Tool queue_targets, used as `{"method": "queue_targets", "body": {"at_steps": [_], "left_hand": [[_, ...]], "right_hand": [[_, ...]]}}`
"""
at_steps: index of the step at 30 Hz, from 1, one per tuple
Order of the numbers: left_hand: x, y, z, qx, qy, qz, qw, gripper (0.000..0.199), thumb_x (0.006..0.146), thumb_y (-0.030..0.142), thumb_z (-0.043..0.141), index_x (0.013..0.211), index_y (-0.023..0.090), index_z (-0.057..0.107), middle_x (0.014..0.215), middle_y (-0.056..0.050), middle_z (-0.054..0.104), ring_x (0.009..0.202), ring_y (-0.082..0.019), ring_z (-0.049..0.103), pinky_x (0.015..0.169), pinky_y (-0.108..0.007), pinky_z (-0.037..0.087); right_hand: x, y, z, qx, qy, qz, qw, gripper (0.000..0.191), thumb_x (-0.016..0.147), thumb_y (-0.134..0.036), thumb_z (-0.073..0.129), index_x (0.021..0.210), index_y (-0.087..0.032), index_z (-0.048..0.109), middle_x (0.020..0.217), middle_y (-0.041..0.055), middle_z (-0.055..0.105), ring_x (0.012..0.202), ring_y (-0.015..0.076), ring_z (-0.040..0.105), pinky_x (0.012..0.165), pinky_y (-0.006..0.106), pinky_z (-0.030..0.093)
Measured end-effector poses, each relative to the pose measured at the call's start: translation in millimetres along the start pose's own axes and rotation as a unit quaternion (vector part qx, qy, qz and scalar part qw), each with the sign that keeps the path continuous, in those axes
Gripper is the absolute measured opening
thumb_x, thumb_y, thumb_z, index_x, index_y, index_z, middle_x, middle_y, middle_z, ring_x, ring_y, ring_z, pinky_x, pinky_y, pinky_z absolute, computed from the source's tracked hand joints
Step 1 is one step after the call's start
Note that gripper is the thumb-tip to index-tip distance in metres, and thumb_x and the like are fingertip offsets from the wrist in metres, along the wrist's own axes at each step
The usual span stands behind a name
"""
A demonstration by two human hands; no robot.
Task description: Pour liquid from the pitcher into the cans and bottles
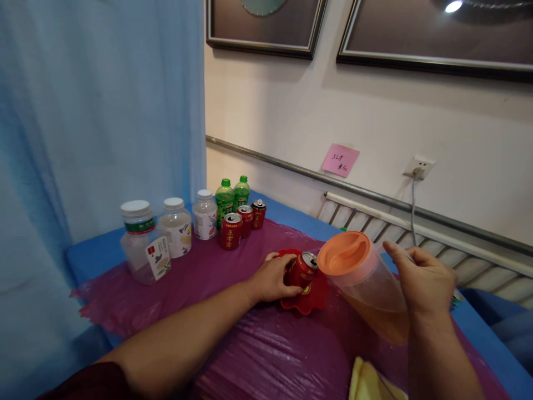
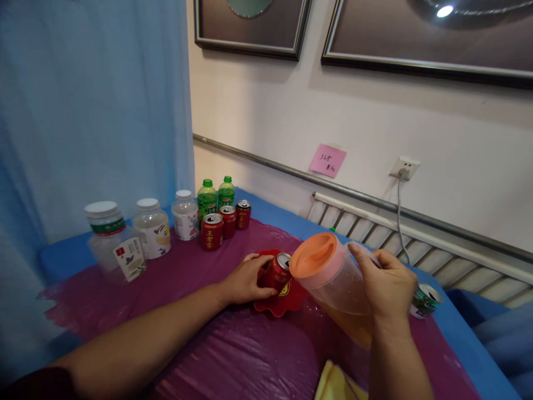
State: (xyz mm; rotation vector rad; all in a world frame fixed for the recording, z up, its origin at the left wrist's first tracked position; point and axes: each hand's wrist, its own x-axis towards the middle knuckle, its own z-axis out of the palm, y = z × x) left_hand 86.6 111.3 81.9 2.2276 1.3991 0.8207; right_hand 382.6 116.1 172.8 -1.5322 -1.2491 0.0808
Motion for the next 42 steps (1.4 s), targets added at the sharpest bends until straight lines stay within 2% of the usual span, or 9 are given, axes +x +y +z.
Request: {"method": "queue_targets", "body": {"at_steps": [10,18,35,42], "left_hand": [[-0.5,0.2,-1.2,-0.006,0.001,0.003,1.000,0.069,0.068,0.048,0.082,0.129,0.027,0.059,0.126,-0.006,0.071,0.116,-0.031,0.063,0.114,-0.047,0.029],[-0.6,1.3,-1.5,-0.007,0.000,0.001,1.000,0.069,0.067,0.048,0.082,0.129,0.027,0.060,0.121,-0.005,0.072,0.112,-0.030,0.065,0.112,-0.046,0.031],[-1.1,1.4,-1.7,-0.011,0.007,0.005,1.000,0.071,0.067,0.049,0.081,0.130,0.026,0.058,0.123,-0.005,0.072,0.114,-0.031,0.064,0.111,-0.045,0.033],[-0.9,1.5,-1.4,-0.006,0.003,-0.005,1.000,0.073,0.067,0.049,0.082,0.132,0.025,0.057,0.123,-0.006,0.071,0.114,-0.032,0.064,0.112,-0.047,0.032]], "right_hand": [[-0.9,-0.2,-1.2,0.001,0.000,0.002,1.000,0.057,0.070,-0.073,0.069,0.053,-0.020,0.056,0.049,-0.0054,0.035,0.052,0.0119,0.036,0.050,0.028,0.028],[-1.3,0.9,-0.5,0.010,0.000,0.022,1.000,0.056,0.068,-0.073,0.071,0.056,-0.020,0.058,0.050,-0.0054,0.037,0.052,0.0123,0.038,0.049,0.027,0.028],[-2.8,-0.6,-1.6,0.007,0.003,-0.004,1.000,0.057,0.070,-0.073,0.069,0.055,-0.020,0.057,0.050,-0.0054,0.035,0.052,0.0121,0.037,0.049,0.028,0.028],[-2.5,1.7,-1.3,0.009,0.000,0.006,1.000,0.056,0.070,-0.072,0.070,0.055,-0.020,0.057,0.049,-0.0054,0.037,0.052,0.0122,0.038,0.050,0.027,0.029]]}}
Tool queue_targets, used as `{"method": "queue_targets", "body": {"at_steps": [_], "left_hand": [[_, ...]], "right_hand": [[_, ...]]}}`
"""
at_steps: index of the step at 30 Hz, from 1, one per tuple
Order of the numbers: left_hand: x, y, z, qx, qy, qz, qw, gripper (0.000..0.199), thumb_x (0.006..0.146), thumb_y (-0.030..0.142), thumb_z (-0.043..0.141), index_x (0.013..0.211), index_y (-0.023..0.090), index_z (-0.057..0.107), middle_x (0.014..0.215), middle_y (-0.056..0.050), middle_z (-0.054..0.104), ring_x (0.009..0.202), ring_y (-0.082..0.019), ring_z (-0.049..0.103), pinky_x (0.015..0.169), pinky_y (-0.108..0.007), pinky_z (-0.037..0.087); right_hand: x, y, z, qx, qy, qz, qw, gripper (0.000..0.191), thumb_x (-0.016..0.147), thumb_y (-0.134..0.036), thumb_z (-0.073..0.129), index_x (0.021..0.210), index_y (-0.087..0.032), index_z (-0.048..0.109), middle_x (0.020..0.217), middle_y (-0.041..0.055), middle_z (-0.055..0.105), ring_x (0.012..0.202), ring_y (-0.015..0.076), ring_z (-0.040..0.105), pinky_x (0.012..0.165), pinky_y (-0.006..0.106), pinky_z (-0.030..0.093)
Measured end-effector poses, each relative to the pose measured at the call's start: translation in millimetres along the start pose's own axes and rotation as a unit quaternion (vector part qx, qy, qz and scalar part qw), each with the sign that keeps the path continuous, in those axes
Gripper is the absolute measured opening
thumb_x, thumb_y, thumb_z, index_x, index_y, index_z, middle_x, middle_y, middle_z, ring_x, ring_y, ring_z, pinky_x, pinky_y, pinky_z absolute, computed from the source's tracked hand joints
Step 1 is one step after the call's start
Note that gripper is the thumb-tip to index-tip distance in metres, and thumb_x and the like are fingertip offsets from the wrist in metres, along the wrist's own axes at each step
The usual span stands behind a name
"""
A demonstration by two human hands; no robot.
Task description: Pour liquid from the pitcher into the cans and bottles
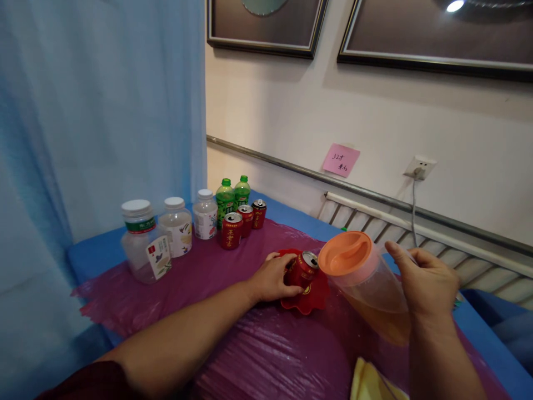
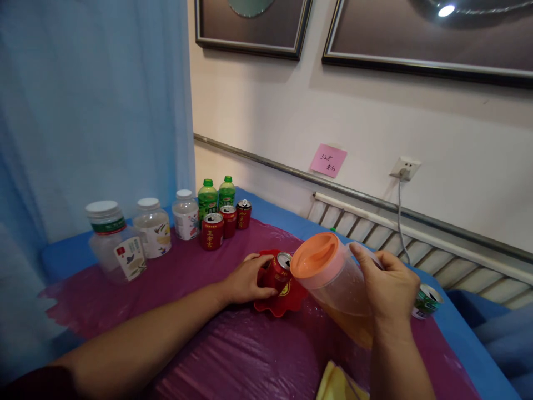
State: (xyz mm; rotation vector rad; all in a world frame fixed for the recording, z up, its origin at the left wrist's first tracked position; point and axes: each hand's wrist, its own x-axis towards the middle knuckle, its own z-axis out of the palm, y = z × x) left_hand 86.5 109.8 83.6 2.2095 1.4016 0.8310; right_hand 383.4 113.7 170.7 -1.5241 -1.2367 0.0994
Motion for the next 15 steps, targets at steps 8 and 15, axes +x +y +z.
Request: {"method": "queue_targets", "body": {"at_steps": [8,15], "left_hand": [[-0.4,-0.5,-0.8,0.001,-0.001,0.009,1.000,0.070,0.068,0.050,0.081,0.130,0.026,0.058,0.122,-0.005,0.072,0.112,-0.030,0.065,0.112,-0.045,0.032],[-0.1,-0.4,0.0,-0.003,0.000,0.012,1.000,0.069,0.067,0.048,0.082,0.130,0.028,0.060,0.120,-0.004,0.073,0.111,-0.031,0.066,0.112,-0.045,0.032]], "right_hand": [[-0.6,-2.9,-1.4,-0.008,0.012,-0.005,1.000,0.058,0.070,-0.074,0.068,0.055,-0.020,0.056,0.050,-0.0053,0.034,0.052,0.0123,0.036,0.050,0.028,0.027],[-1.6,-5.5,-1.1,-0.011,0.010,-0.004,1.000,0.058,0.071,-0.074,0.068,0.054,-0.020,0.055,0.050,-0.0054,0.034,0.053,0.0118,0.035,0.050,0.028,0.026]]}}
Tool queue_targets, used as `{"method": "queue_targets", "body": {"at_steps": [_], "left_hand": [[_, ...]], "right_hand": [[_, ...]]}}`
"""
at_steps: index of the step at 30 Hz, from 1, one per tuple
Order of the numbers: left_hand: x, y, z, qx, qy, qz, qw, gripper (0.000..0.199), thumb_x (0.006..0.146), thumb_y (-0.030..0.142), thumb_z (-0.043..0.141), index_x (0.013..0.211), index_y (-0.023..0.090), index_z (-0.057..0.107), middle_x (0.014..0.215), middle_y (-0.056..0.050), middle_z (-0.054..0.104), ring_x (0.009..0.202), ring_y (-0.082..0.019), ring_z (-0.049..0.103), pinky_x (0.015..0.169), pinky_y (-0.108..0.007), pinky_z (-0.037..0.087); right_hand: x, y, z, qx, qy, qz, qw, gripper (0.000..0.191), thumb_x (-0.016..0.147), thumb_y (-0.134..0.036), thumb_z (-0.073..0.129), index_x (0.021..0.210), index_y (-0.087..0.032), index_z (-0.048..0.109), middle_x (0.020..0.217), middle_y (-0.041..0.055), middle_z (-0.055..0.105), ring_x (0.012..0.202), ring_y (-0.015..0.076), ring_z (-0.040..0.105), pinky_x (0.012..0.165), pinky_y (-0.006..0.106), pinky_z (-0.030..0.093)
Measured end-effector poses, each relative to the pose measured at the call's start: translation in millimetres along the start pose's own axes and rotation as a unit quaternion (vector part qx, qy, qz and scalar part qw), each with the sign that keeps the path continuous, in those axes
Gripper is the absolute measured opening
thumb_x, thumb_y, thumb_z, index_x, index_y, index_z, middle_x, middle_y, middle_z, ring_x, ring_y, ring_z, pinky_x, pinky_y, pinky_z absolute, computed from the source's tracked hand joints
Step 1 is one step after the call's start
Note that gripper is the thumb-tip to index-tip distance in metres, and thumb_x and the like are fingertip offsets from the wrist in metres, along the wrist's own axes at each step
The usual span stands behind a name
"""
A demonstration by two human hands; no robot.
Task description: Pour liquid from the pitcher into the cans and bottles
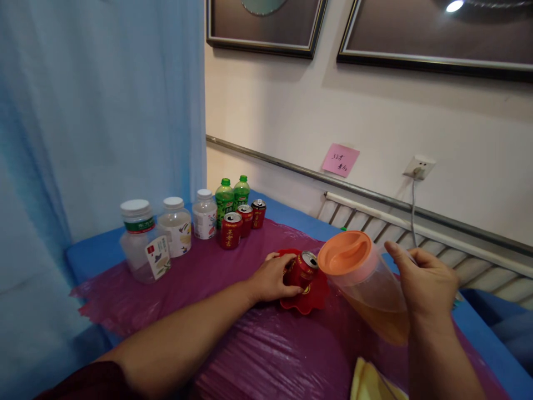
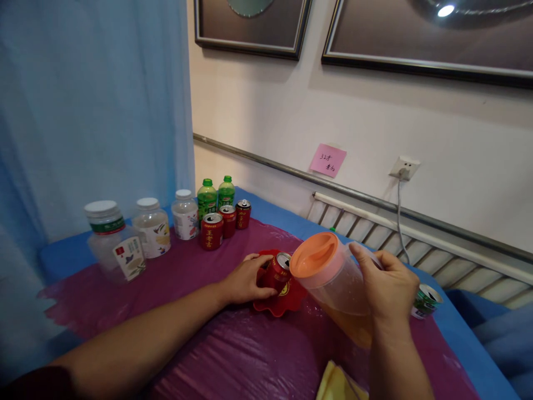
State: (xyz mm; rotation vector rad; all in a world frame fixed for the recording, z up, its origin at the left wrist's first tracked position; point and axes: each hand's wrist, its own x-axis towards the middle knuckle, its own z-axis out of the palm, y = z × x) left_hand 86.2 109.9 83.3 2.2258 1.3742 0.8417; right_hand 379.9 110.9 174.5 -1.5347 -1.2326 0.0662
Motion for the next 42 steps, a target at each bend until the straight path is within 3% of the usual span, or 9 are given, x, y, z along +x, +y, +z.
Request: {"method": "queue_targets", "body": {"at_steps": [27,35,42], "left_hand": [[-0.9,5.4,-1.9,-0.016,0.000,0.000,1.000,0.067,0.069,0.049,0.082,0.128,0.026,0.060,0.116,-0.004,0.073,0.109,-0.030,0.066,0.112,-0.046,0.030],[-1.1,5.3,-1.6,-0.001,0.015,-0.008,1.000,0.075,0.065,0.048,0.083,0.131,0.024,0.058,0.124,-0.006,0.071,0.114,-0.032,0.064,0.112,-0.045,0.034],[-1.2,5.5,-1.1,-0.010,0.015,0.002,1.000,0.074,0.066,0.050,0.082,0.131,0.025,0.057,0.123,-0.004,0.071,0.115,-0.031,0.064,0.112,-0.046,0.034]], "right_hand": [[-2.4,0.2,1.2,-0.004,0.001,-0.018,1.000,0.056,0.072,-0.072,0.067,0.056,-0.020,0.056,0.052,-0.0053,0.035,0.054,0.0121,0.036,0.051,0.028,0.027],[-4.9,-3.2,0.7,0.013,-0.004,0.015,1.000,0.056,0.071,-0.071,0.070,0.054,-0.020,0.054,0.051,-0.0058,0.035,0.054,0.0112,0.035,0.052,0.028,0.026],[-4.9,-3.6,2.0,0.012,0.000,0.004,1.000,0.055,0.071,-0.069,0.070,0.054,-0.019,0.053,0.052,-0.0057,0.033,0.054,0.0111,0.034,0.053,0.028,0.025]]}}
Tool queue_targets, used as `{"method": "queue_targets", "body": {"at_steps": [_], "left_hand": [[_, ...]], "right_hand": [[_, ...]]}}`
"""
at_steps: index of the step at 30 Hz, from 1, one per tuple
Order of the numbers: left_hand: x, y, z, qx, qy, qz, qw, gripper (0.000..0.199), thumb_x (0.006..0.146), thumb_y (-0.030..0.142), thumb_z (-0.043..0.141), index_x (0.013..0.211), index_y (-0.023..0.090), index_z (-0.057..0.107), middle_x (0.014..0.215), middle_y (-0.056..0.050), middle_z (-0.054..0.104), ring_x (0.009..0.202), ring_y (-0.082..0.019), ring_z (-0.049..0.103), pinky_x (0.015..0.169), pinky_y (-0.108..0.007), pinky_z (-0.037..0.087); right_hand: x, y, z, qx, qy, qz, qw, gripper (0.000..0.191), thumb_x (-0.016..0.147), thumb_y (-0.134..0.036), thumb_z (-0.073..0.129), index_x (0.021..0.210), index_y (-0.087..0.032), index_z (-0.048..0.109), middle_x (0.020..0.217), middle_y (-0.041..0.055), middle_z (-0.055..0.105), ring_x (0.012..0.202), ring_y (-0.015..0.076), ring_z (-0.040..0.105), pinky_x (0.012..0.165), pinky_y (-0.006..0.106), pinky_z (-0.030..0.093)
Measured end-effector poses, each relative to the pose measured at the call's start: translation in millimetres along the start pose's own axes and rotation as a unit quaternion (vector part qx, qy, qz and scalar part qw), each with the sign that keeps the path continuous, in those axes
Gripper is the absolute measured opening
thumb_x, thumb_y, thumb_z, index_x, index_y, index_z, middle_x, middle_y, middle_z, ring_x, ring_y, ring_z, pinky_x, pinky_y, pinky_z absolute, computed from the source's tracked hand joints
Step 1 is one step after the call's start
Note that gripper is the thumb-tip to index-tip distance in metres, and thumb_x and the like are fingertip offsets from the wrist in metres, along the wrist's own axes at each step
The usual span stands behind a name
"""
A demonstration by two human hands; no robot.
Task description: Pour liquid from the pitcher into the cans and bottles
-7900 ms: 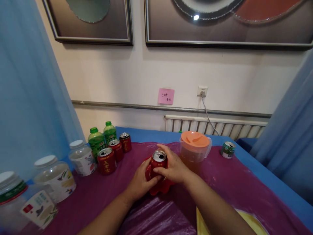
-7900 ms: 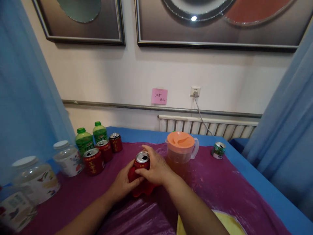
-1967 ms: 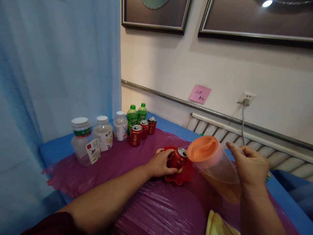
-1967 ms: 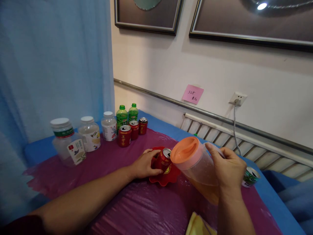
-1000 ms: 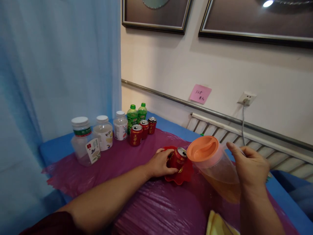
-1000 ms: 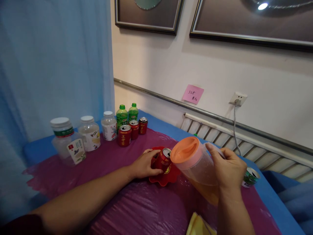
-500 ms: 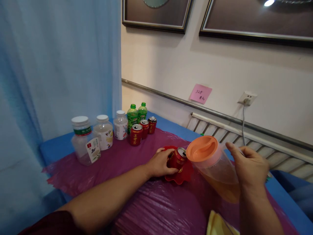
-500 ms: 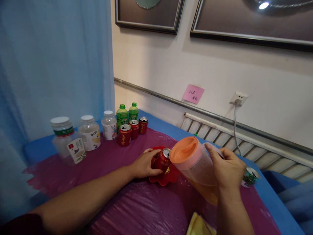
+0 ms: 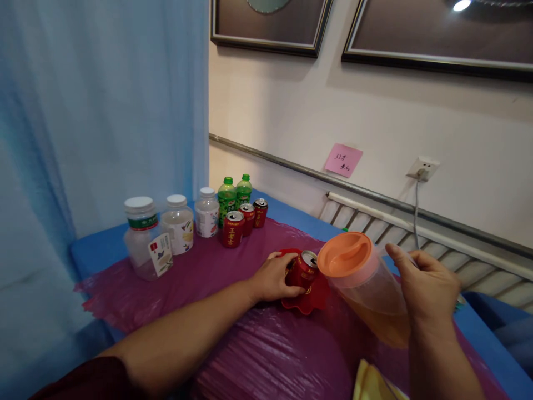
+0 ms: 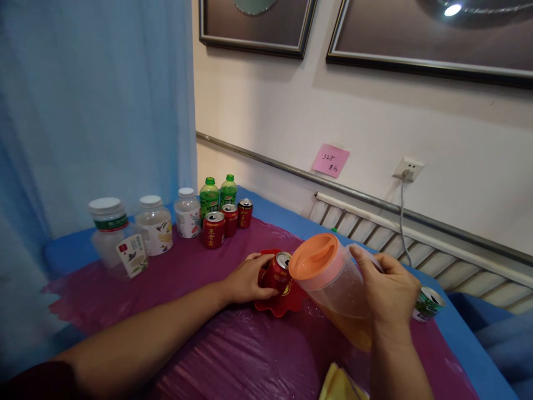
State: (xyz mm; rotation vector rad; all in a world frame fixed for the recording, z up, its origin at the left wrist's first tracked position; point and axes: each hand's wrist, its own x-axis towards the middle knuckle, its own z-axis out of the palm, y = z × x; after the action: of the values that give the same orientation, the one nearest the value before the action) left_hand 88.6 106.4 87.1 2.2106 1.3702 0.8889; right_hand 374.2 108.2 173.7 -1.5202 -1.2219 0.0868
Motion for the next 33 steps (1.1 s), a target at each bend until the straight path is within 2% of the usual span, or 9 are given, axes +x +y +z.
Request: {"method": "queue_targets", "body": {"at_steps": [12,17,22,33], "left_hand": [[-0.7,0.4,-0.1,0.008,0.003,-0.015,1.000,0.077,0.063,0.053,0.083,0.130,0.024,0.058,0.123,-0.006,0.071,0.113,-0.031,0.065,0.110,-0.045,0.038],[-0.6,1.1,-0.4,0.003,0.002,-0.009,1.000,0.076,0.065,0.052,0.083,0.130,0.024,0.058,0.123,-0.006,0.072,0.114,-0.032,0.064,0.111,-0.046,0.037],[-0.4,1.3,-0.6,0.004,-0.002,-0.004,1.000,0.074,0.066,0.054,0.082,0.130,0.024,0.058,0.122,-0.006,0.072,0.113,-0.031,0.064,0.110,-0.046,0.037],[-1.2,2.4,-0.9,-0.001,0.005,-0.008,1.000,0.075,0.065,0.053,0.082,0.130,0.024,0.059,0.124,-0.006,0.071,0.115,-0.032,0.064,0.110,-0.046,0.038]], "right_hand": [[-2.0,1.4,0.5,0.021,0.003,-0.003,1.000,0.056,0.071,-0.070,0.071,0.055,-0.019,0.055,0.052,-0.0058,0.034,0.054,0.0110,0.034,0.050,0.027,0.025],[-3.0,-1.6,0.5,0.028,0.008,0.025,0.999,0.053,0.068,-0.068,0.073,0.056,-0.019,0.057,0.052,-0.0060,0.036,0.054,0.0110,0.035,0.051,0.027,0.026],[-4.4,-7.1,-1.0,0.017,0.012,0.014,1.000,0.054,0.070,-0.067,0.071,0.053,-0.020,0.052,0.051,-0.0062,0.032,0.054,0.0108,0.032,0.052,0.028,0.024],[-4.2,-3.0,-0.6,0.015,0.005,0.007,1.000,0.054,0.071,-0.067,0.071,0.055,-0.020,0.053,0.053,-0.0058,0.034,0.054,0.0113,0.034,0.052,0.029,0.025]]}}
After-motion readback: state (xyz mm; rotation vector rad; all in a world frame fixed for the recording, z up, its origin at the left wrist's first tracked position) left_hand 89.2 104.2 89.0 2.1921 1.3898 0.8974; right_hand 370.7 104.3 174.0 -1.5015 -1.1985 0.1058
